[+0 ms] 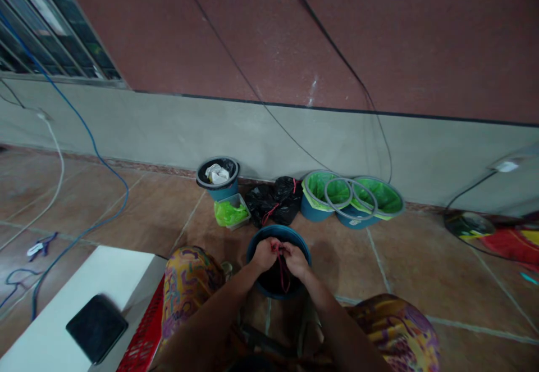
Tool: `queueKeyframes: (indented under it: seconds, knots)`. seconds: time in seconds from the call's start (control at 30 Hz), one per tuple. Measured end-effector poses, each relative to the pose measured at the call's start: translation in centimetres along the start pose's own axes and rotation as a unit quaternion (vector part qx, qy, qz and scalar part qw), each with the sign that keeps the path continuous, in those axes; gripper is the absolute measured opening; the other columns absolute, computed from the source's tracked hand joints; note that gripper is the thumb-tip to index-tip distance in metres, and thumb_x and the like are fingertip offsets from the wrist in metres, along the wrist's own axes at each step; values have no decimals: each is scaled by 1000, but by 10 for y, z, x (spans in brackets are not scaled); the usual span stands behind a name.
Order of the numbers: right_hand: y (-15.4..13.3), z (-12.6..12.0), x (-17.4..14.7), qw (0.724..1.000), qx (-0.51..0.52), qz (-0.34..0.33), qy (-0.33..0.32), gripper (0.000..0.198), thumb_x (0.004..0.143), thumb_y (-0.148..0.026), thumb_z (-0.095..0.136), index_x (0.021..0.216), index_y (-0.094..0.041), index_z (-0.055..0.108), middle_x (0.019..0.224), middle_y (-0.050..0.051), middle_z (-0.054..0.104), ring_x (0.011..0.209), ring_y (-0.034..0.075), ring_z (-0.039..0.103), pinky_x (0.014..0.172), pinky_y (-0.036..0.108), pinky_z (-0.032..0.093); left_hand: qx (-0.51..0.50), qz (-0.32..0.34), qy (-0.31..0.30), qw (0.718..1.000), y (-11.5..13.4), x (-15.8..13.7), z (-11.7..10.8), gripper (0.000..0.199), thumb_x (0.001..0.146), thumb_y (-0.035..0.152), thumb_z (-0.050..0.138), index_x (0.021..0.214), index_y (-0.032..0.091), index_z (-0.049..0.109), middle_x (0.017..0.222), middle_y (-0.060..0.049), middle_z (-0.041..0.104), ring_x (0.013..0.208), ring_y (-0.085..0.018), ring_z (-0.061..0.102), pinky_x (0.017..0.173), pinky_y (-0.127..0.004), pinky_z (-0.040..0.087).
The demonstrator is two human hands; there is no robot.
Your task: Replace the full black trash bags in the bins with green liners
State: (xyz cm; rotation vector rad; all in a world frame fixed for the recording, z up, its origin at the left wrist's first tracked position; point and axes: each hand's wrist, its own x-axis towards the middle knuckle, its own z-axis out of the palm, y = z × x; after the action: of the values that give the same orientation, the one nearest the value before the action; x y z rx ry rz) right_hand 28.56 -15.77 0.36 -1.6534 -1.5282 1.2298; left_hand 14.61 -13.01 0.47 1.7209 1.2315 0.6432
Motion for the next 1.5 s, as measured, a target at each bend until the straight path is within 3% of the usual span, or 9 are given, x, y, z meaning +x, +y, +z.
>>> queueKeyframes:
  seconds: [0.17, 0.4, 0.67, 0.9, 1.23, 1.5]
  knots:
    - [7, 6, 3, 999, 40, 18, 12, 32, 80, -13, 41, 97, -19, 68, 101, 6, 72, 94, 17, 65, 89, 28, 47, 9, -20, 69, 997, -13, -3, 10, 21, 76, 9, 48, 87, 18, 65, 93, -5, 67, 89, -15, 60, 85, -27, 46]
    - [9, 4, 3, 999, 1, 49, -8, 24, 82, -24, 47, 82, -19, 70, 84, 5, 73, 80, 18, 66, 75, 28, 48, 1, -57, 69, 996, -21, -5, 16, 6, 75, 15, 55, 73, 18, 60, 74, 0, 62, 74, -13, 57, 72, -24, 45]
    - [1, -1, 0, 982, -175, 64, 21, 30, 86, -19, 40, 84, -17, 70, 91, 6, 73, 86, 15, 65, 77, 23, 43, 15, -67, 25, 997, -12, -6, 8, 6, 73, 16, 59, 69, 17, 62, 71, 1, 64, 70, -12, 58, 69, -22, 45]
    - [-2, -13, -10, 949, -288, 113, 54, 31, 90, -27, 39, 96, -21, 69, 96, 6, 73, 90, 17, 66, 73, 24, 43, 161, -106, -25, 981, -2, -12, 0, 12, 80, 25, 59, 72, 17, 64, 76, -3, 67, 70, -14, 60, 66, -23, 42]
    - [-4, -13, -18, 925, -341, 156, 58, 36, 93, -29, 34, 100, -18, 67, 98, 10, 72, 95, 21, 66, 77, 28, 45, 271, -120, -73, 952, 6, -17, -6, 19, 87, 27, 49, 88, 15, 64, 90, -10, 68, 88, -20, 63, 76, -27, 43]
    - [2, -9, -18, 940, -290, 158, 86, 35, 91, -26, 34, 103, -17, 65, 101, 10, 71, 97, 20, 66, 83, 28, 46, 254, -161, -94, 949, 1, -14, -6, 20, 86, 22, 47, 95, 16, 63, 96, -9, 69, 91, -20, 64, 78, -28, 46]
